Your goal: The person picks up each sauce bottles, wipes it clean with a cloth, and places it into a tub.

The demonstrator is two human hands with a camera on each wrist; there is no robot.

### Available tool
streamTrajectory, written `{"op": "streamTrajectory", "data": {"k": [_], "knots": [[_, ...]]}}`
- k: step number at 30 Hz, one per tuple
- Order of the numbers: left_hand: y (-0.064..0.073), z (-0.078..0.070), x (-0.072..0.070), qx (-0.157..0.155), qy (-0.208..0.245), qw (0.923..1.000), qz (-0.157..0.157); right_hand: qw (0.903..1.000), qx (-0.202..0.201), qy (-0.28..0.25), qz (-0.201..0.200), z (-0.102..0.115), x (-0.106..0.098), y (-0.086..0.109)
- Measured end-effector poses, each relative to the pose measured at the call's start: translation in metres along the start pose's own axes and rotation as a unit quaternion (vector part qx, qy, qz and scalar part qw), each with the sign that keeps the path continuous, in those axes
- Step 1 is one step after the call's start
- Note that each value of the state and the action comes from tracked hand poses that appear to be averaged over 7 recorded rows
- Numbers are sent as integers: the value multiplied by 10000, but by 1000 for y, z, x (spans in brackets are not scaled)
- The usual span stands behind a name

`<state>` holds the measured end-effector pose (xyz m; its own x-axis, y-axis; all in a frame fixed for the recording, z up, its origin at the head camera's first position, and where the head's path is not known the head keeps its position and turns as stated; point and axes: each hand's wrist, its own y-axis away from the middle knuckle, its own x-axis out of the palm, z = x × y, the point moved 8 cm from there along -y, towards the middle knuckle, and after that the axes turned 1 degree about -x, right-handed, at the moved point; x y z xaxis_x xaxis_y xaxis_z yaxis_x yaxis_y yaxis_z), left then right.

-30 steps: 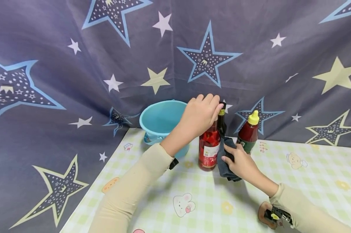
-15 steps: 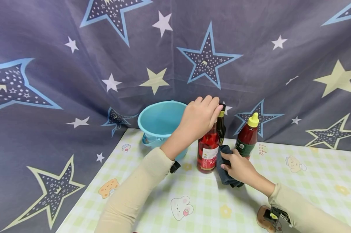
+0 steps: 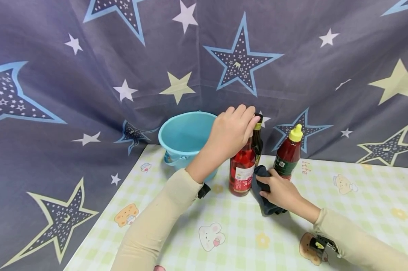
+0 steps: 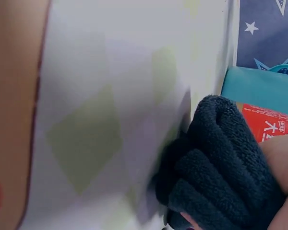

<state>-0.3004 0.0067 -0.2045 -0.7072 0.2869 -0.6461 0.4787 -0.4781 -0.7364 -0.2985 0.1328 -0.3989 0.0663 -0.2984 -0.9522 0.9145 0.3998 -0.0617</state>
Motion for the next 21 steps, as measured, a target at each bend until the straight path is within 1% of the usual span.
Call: {"op": "streamTrajectory", "data": {"k": [6, 9, 11, 16, 19, 21], "knots": [[-1, 0, 0, -8, -34, 10000, 42, 9987, 347, -157, 351, -8, 6, 0], [-1, 0, 1, -5, -71, 10000, 5, 9983, 384, -210, 390, -10, 6, -1], [-1, 0, 1, 5, -72, 10000, -24, 9984, 350, -264, 348, -12, 4, -1], [-1, 0, 2, 2, -92, 10000, -32, 9991, 67, -396, 114, -14, -3, -2], [-1, -1, 2, -18, -53, 10000, 26, 9992, -11, -385, -72, -14, -12, -1], [-1, 0, 2, -20, 54, 10000, 79, 9990, -7, -386, -217, -13, -21, 1]]}}
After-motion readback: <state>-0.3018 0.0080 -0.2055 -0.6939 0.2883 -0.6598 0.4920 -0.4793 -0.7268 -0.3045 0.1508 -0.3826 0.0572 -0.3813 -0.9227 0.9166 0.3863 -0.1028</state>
